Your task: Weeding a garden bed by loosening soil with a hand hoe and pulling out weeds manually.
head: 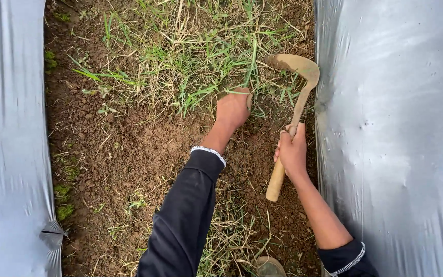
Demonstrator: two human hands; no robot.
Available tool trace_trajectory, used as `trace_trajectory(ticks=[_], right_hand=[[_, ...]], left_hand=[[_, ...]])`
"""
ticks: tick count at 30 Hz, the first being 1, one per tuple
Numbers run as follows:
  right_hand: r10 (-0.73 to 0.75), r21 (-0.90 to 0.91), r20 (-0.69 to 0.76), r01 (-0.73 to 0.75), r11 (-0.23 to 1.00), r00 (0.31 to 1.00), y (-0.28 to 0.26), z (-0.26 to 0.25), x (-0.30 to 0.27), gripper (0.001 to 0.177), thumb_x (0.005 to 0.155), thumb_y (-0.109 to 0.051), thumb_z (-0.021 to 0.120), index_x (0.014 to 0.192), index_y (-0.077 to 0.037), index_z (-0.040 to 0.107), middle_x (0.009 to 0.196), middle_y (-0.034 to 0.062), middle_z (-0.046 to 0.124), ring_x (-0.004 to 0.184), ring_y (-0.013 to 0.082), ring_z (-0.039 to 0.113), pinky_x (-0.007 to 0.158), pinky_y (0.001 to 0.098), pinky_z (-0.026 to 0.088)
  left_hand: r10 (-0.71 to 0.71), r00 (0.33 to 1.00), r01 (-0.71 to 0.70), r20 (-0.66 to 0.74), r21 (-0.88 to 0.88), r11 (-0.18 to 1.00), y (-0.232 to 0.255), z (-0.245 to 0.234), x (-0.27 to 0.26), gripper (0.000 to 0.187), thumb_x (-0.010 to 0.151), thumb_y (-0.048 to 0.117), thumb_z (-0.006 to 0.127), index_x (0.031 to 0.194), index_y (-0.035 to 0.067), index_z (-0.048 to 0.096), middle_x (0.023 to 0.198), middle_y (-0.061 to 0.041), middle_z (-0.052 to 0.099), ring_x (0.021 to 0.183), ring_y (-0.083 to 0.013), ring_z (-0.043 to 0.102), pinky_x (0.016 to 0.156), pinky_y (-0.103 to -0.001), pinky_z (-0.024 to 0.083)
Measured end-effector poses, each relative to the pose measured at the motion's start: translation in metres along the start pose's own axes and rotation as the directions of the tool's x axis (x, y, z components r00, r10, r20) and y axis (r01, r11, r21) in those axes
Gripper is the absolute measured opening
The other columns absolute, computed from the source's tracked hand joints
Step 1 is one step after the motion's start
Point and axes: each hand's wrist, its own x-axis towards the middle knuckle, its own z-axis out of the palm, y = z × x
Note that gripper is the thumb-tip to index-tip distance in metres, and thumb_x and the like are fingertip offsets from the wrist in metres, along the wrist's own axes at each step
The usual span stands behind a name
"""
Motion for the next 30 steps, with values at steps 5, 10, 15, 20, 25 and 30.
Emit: trace_trajectory(ticks=[5, 10, 15, 20, 25, 30], right_hand=[[0.105, -0.043, 0.001, -0.105, 0.994, 0.994, 0.015, -0.010, -0.057, 0.021, 0.097, -0.003, 0.039, 0.117, 0.002, 0.040, 0.067, 0.0061, 0.043, 0.045, 0.0154, 0.050, 0.034, 0.0320, 0.047], [0.092, -0.039, 0.008, -0.092, 0.995, 0.996, 0.011, -0.006, -0.044, 0.020, 0.097, -0.003, 0.039, 0.116, 0.003, 0.040, 0.067, 0.0061, 0.041, 0.045, 0.0153, 0.049, 0.035, 0.0307, 0.047], [0.020, -0.043, 0.035, -0.019, 0.999, 0.999, 0.006, 0.001, -0.035, 0.016, 0.098, -0.006, 0.040, 0.113, 0.001, 0.040, 0.067, 0.0062, 0.043, 0.046, 0.0149, 0.050, 0.035, 0.0303, 0.046], [0.124, -0.060, 0.006, -0.123, 0.991, 0.992, 0.016, -0.008, -0.069, 0.016, 0.098, -0.004, 0.040, 0.113, -0.001, 0.039, 0.066, 0.0045, 0.041, 0.046, 0.0142, 0.047, 0.034, 0.0302, 0.046], [0.083, -0.059, 0.026, -0.082, 0.995, 0.996, 0.009, -0.006, -0.042, 0.015, 0.099, -0.005, 0.040, 0.113, -0.001, 0.040, 0.066, 0.0052, 0.042, 0.046, 0.0139, 0.047, 0.034, 0.0295, 0.045], [0.114, -0.064, 0.081, -0.109, 0.992, 0.990, 0.012, -0.007, -0.049, 0.013, 0.098, -0.006, 0.040, 0.111, -0.005, 0.039, 0.067, 0.0036, 0.040, 0.046, 0.0138, 0.046, 0.034, 0.0299, 0.045]], left_hand=[[-0.008, 0.998, 0.001, -0.065, -0.099, 0.995, -0.001, 0.000, -0.008, 0.029, 0.104, 0.026, 0.050, 0.100, 0.007, 0.071, 0.086, -0.011, 0.067, 0.078, -0.0326, 0.076, 0.071, -0.050, 0.065], [0.000, 0.993, -0.016, -0.117, -0.134, 0.991, 0.005, -0.002, -0.018, 0.028, 0.102, 0.027, 0.052, 0.090, 0.009, 0.070, 0.079, -0.010, 0.065, 0.076, -0.0323, 0.074, 0.069, -0.050, 0.064], [-0.012, 0.993, -0.006, -0.119, -0.147, 0.989, 0.000, 0.001, -0.019, 0.026, 0.100, 0.026, 0.055, 0.087, 0.010, 0.070, 0.076, -0.008, 0.064, 0.073, -0.0309, 0.074, 0.066, -0.049, 0.063], [0.000, 0.993, -0.019, -0.122, -0.155, 0.988, -0.004, -0.001, -0.022, 0.026, 0.101, 0.026, 0.053, 0.083, 0.011, 0.067, 0.072, -0.006, 0.061, 0.069, -0.0285, 0.072, 0.065, -0.046, 0.062], [0.007, 0.989, -0.035, -0.146, -0.193, 0.980, -0.002, -0.005, -0.030, 0.027, 0.102, 0.021, 0.052, 0.086, 0.008, 0.069, 0.072, -0.007, 0.061, 0.069, -0.0288, 0.072, 0.064, -0.046, 0.063], [-0.099, 0.989, 0.083, -0.106, -0.149, 0.985, -0.020, -0.005, -0.038, 0.023, 0.101, 0.027, 0.052, 0.095, 0.014, 0.070, 0.079, -0.004, 0.065, 0.075, -0.0235, 0.073, 0.069, -0.042, 0.062]])
